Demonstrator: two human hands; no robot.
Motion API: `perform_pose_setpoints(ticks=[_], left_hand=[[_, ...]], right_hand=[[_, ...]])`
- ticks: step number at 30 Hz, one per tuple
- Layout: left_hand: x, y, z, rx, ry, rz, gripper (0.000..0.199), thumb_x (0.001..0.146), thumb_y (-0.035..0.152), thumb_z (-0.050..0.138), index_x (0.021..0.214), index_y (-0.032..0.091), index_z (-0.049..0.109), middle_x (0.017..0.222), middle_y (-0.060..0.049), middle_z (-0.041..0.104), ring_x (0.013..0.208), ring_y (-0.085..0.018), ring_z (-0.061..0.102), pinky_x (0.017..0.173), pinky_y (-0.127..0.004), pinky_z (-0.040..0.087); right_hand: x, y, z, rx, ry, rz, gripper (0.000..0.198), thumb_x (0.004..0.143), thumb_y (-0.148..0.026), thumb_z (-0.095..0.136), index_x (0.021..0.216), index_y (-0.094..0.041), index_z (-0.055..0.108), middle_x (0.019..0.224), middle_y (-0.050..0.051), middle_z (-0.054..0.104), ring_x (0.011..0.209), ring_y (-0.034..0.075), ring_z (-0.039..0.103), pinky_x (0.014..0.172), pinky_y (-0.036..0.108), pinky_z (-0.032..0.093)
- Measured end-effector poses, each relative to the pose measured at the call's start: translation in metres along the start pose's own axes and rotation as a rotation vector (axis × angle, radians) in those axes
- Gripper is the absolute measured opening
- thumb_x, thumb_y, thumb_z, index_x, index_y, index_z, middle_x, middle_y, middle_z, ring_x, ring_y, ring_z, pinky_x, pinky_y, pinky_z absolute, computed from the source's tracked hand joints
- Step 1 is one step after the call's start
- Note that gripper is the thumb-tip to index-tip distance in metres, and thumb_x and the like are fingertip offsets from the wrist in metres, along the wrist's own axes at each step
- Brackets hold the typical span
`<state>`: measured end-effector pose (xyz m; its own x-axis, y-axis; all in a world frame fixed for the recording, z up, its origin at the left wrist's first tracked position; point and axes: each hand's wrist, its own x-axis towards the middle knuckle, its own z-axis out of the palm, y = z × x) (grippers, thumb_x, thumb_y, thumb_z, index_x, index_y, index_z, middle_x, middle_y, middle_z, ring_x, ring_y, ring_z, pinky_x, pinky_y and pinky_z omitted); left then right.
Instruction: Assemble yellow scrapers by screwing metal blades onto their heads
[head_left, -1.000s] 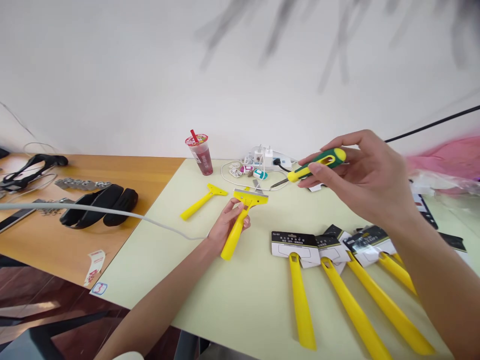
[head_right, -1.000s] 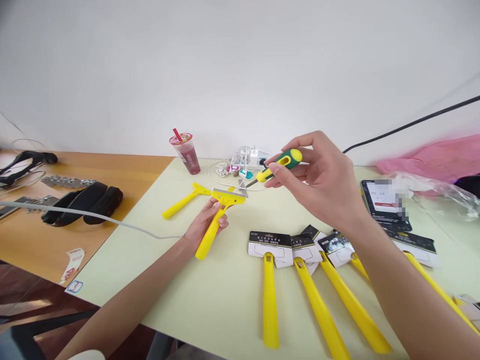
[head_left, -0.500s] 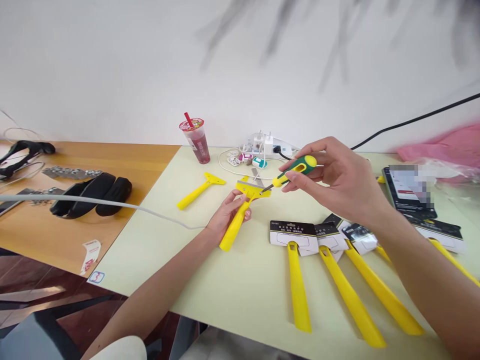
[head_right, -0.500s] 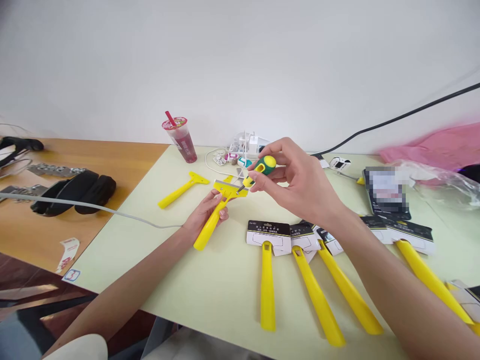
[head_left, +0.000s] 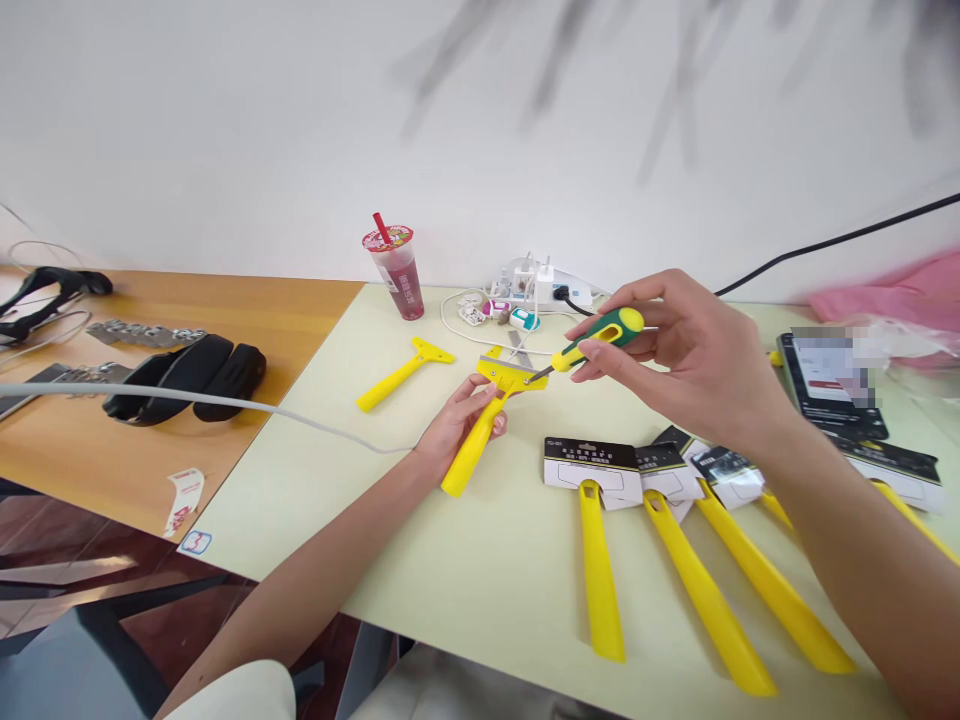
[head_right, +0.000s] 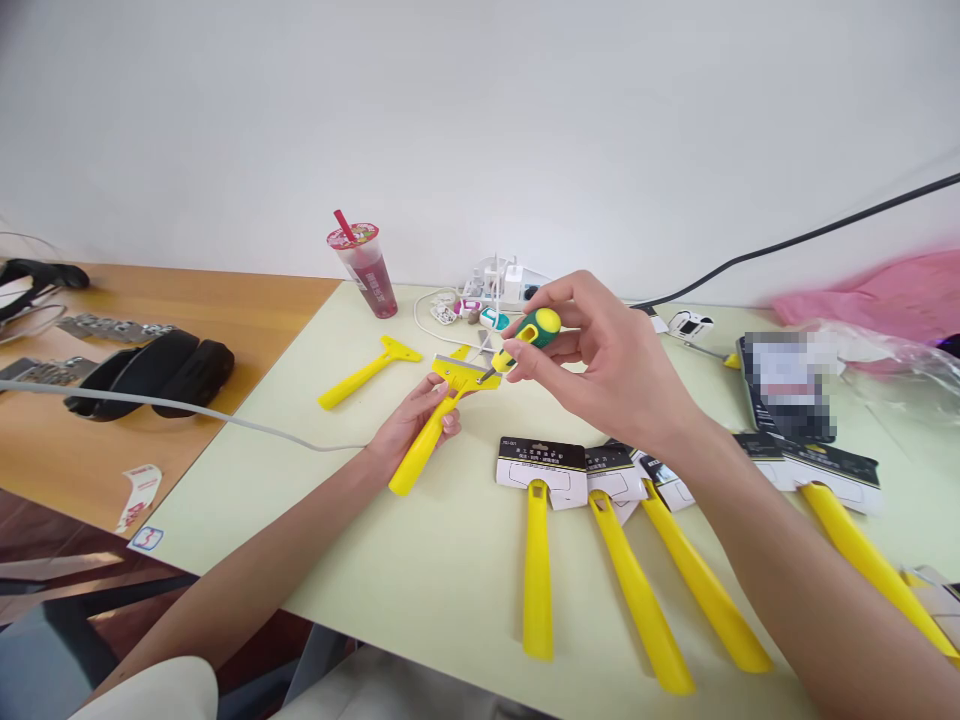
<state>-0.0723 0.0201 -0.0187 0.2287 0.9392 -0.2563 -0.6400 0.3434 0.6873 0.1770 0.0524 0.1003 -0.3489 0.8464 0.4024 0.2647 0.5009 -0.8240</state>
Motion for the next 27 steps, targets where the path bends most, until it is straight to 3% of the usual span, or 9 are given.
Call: perform_pose_setpoints(ticks=[9, 19, 27], left_hand=[[-0.0009, 0.0001, -0.0007, -0.007, -0.008, -0.002, 0.048, 0.083, 0.031, 0.094, 0.106, 0.024, 0.052, 0.113, -0.005, 0.073, 0.062, -0.006, 0.062, 0.067, -0.022, 0.053], [-0.0003, -0.0023, -0.0021, 0.004, -0.032, 0.0, 0.045, 0.085, 0.032, 0.092, 0.106, 0.024, 0.053, 0.115, -0.006, 0.074, 0.063, -0.006, 0.063, 0.067, -0.022, 0.053], [-0.0001, -0.0021, -0.0035, 0.01, -0.025, 0.007, 0.045, 0.084, 0.032, 0.093, 0.107, 0.024, 0.054, 0.115, -0.006, 0.072, 0.064, -0.006, 0.063, 0.066, -0.022, 0.051]], right_hand=[[-0.0019, -0.0026, 0.0002, -0.025, 0.0, -0.008, 0.032, 0.093, -0.051, 0.085, 0.113, -0.036, 0.064, 0.115, 0.003, 0.083, 0.077, 0.032, 0.084, 0.061, 0.045, 0.063], [-0.003, -0.0047, 0.0016, -0.042, 0.007, -0.017, 0.034, 0.092, -0.05, 0.086, 0.114, -0.035, 0.065, 0.114, 0.004, 0.083, 0.08, 0.033, 0.084, 0.073, 0.054, 0.069], [-0.0036, -0.0046, 0.0015, -0.065, 0.018, 0.008, 0.036, 0.091, -0.053, 0.087, 0.114, -0.036, 0.066, 0.113, 0.003, 0.083, 0.078, 0.031, 0.084, 0.067, 0.046, 0.067]])
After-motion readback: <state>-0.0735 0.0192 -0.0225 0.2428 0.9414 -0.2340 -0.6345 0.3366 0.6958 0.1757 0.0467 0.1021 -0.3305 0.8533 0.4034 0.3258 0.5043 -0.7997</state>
